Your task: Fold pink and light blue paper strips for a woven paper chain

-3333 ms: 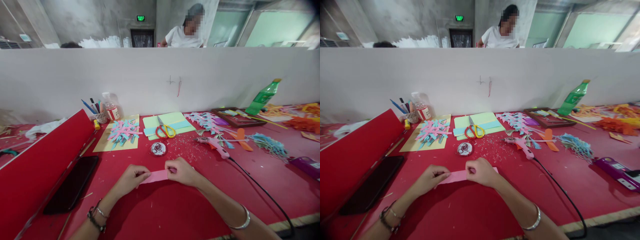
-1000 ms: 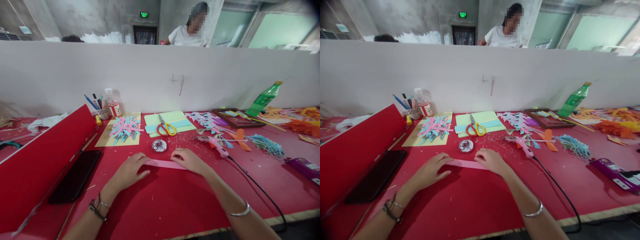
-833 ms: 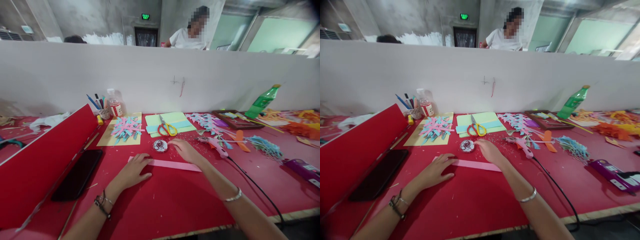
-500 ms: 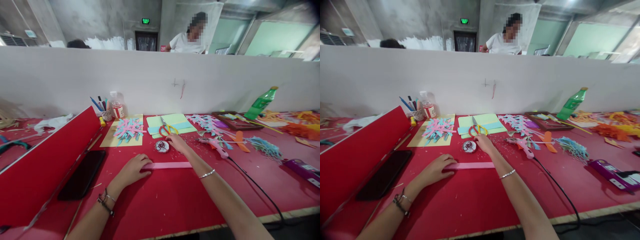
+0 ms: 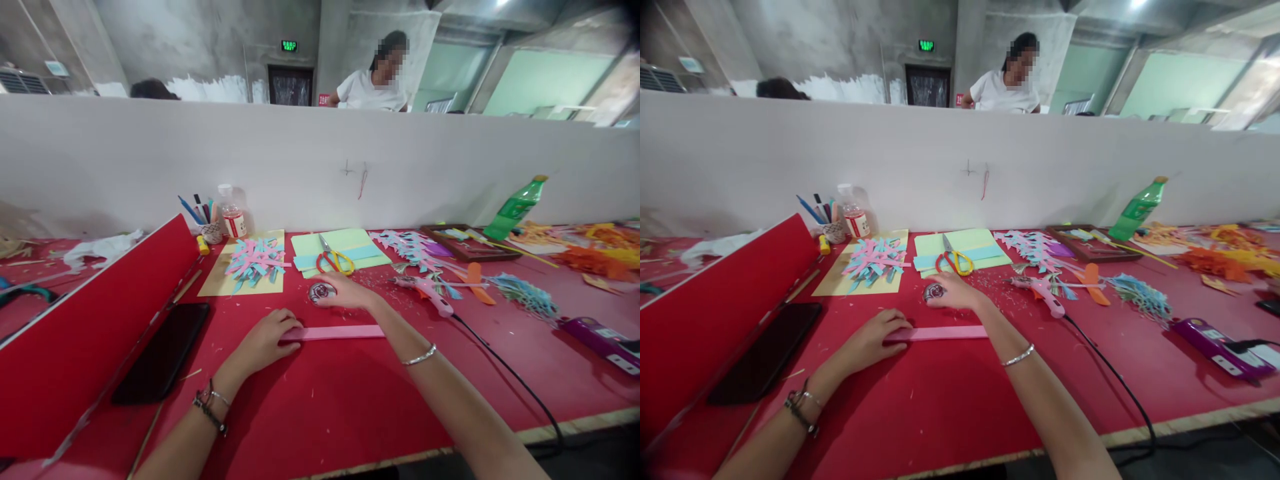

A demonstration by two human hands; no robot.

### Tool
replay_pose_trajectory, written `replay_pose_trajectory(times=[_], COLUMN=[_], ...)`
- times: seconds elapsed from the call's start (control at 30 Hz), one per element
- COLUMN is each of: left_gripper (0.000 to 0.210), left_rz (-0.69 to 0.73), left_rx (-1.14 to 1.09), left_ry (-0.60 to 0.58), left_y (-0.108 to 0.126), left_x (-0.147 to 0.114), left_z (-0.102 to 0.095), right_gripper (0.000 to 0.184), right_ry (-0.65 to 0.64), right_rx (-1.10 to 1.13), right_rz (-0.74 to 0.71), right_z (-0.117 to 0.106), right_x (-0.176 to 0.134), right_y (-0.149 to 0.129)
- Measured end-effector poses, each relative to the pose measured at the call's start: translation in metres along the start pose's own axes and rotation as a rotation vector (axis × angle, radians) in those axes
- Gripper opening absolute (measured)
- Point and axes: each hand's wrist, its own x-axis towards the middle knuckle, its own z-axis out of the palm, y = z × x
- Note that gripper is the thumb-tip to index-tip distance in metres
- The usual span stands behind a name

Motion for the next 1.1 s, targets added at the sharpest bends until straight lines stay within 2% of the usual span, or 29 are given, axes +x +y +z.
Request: replay_pose_trajectory(times=[0.07, 0.13, 0.3, 0.37, 0.5, 0.6, 0.7, 0.77, 0.83, 0.9, 0.97, 1.1], left_gripper=[0.025, 0.026, 0.029, 0.027, 0.026, 0.025, 0.028, 0.03, 0.026, 0.023, 0.024, 0.028], left_rz=[0.001, -0.006, -0.012, -0.014, -0.017, -0.003, 0.014, 0.021, 0.008, -0.028, -0.056, -0.033], left_rx=[0.004, 0.018, 0.05, 0.051, 0.067, 0.071, 0.077, 0.086, 0.105, 0.143, 0.174, 0.152], left_ry=[-0.002, -0.002, -0.007, -0.013, -0.028, -0.028, -0.01, -0.008, -0.005, -0.002, -0.009, 0.001], left_y=[0.001, 0.001, -0.001, -0.002, -0.001, 0.001, 0.002, 0.002, 0.001, 0.0, 0.0, 0.002], left_x=[0.0, -0.001, 0.0, 0.0, 0.001, 0.0, -0.001, -0.001, -0.001, 0.0, 0.0, -0.001], left_z=[0.0, 0.0, 0.002, 0.003, 0.002, -0.001, -0.003, -0.003, -0.002, -0.001, 0.001, 0.003], right_gripper=[0.073, 0.078, 0.078, 0.074, 0.072, 0.07, 0.068, 0.061, 0.041, 0.026, 0.027, 0.027], right_ry=[-0.072, -0.076, -0.056, -0.007, 0.11, 0.127, 0.148, 0.156, 0.102, -0.074, -0.194, -0.172], right_rx=[-0.047, -0.086, -0.13, -0.132, -0.16, -0.162, -0.157, -0.147, -0.12, -0.031, 0.011, -0.094], right_rz=[0.015, 0.044, 0.048, 0.045, 0.125, 0.166, 0.185, 0.161, 0.095, -0.034, -0.126, -0.084], right_z=[0.004, 0.008, 0.009, 0.008, 0.012, 0.02, 0.024, 0.021, 0.015, 0.009, 0.005, 0.007], right_x=[-0.001, -0.001, 0.012, 0.023, 0.054, 0.075, 0.08, 0.07, 0.048, 0.018, -0.013, -0.056], right_y=[0.0, 0.002, 0.004, 0.003, 0.005, 0.006, -0.001, -0.012, -0.026, -0.04, -0.051, -0.054])
